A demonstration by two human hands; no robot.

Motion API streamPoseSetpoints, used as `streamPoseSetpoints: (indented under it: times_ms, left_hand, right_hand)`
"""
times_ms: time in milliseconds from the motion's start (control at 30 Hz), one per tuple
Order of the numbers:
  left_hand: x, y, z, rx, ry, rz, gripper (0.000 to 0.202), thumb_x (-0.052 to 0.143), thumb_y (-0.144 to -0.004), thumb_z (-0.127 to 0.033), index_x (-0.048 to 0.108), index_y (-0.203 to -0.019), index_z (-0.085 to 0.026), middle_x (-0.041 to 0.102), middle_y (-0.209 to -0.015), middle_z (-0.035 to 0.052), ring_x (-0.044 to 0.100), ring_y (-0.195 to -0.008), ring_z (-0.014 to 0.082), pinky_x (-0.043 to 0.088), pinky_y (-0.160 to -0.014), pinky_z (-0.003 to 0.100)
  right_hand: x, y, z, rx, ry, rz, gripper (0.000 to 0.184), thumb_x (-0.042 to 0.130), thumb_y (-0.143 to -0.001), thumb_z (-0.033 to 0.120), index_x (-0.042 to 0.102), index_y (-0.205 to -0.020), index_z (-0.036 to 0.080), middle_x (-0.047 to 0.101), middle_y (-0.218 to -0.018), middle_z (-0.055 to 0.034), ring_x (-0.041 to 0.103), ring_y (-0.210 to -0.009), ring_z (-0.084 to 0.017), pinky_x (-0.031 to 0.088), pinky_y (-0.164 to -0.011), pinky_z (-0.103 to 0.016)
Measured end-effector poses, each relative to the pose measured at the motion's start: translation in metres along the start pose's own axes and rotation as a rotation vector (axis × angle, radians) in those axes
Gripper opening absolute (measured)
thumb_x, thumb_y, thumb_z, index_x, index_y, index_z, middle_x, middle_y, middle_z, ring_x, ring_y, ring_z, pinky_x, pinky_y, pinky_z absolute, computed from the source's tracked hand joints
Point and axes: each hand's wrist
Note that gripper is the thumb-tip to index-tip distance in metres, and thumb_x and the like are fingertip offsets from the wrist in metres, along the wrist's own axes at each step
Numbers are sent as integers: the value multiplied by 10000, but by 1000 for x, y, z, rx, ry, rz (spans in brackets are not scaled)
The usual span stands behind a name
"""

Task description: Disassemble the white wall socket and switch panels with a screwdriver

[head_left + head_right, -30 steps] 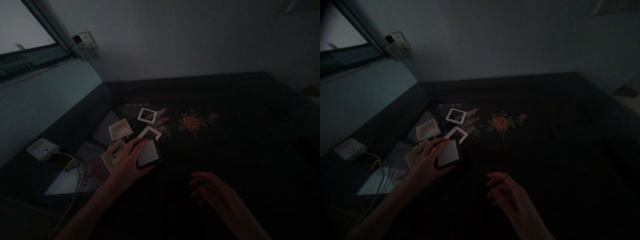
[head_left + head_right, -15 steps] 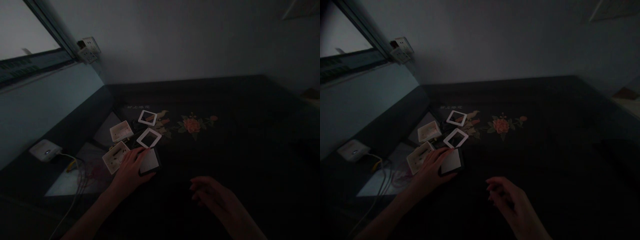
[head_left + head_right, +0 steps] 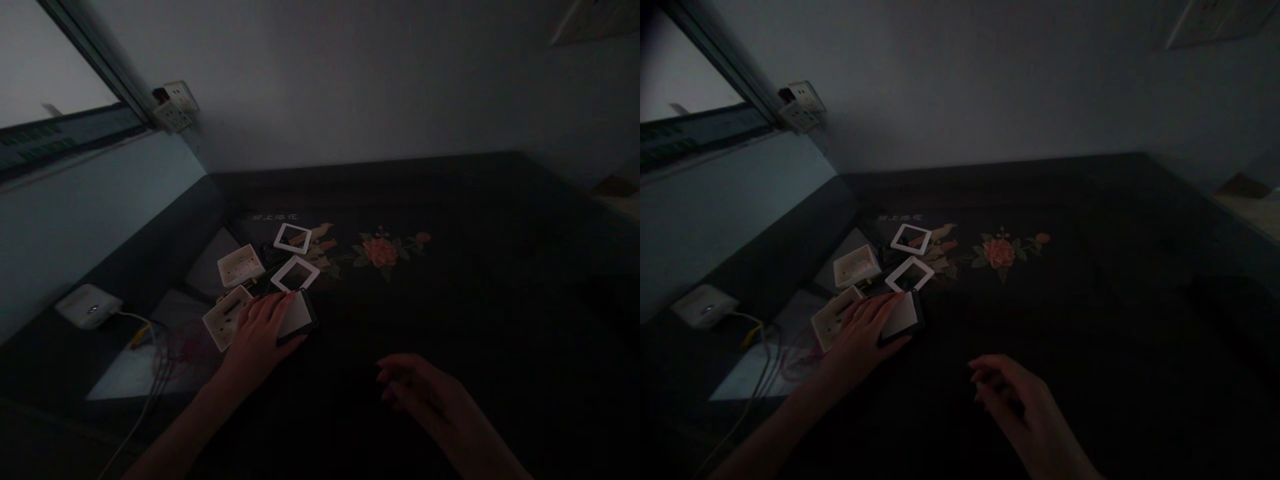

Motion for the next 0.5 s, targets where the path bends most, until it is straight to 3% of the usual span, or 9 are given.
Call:
streamPoseSetpoints:
  times_ms: [200, 300, 400, 433, 500]
  left_hand:
    - [-2, -4, -1, 31, -7, -27, 691, 690, -856, -396, 410, -1448, -176, 517, -1438, 178, 501, -1297, 387, 394, -1083, 610]
    - [-14, -8, -16, 136, 95, -98, 510, 654, -892, -316, 484, -1359, -205, 510, -1443, 156, 477, -1319, 357, 382, -1098, 575]
    - [-25, -14, -45, 244, 389, -96, 72, 561, -919, -196, 594, -981, -211, 629, -1196, 97, 565, -1149, 267, 453, -990, 433]
    - [-25, -16, -56, 261, 531, -37, 34, 561, -903, -182, 569, -876, -201, 636, -1081, 88, 586, -1026, 235, 473, -905, 380]
    - [-21, -19, -80, 242, 885, 136, 162, 595, -829, -166, 477, -722, -201, 585, -870, 46, 540, -821, 188, 440, -732, 307]
  right_hand:
    - [-1, -2, -2, -25, 42, -25, 282, 534, -924, 418, 673, -1080, 227, 743, -1001, -84, 732, -838, -205, 614, -754, -343]
    - [-2, -4, -2, -36, 66, -48, 295, 537, -927, 431, 683, -1071, 220, 750, -969, -83, 733, -814, -208, 616, -740, -345]
    - [-4, -8, -1, -57, 51, -86, 296, 569, -916, 448, 688, -1069, 225, 753, -989, -82, 734, -879, -222, 619, -759, -345]
    - [-5, -9, -1, -54, 23, -99, 300, 582, -909, 457, 684, -1074, 228, 752, -1000, -80, 733, -901, -226, 622, -761, -345]
    - [-6, -13, -2, -45, -45, -121, 320, 596, -902, 479, 667, -1097, 235, 748, -1015, -76, 731, -931, -228, 626, -773, -353]
Point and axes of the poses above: each hand's wrist, its own y-axis away from the middle knuckle, its own x-axis out of the palm, z = x × y
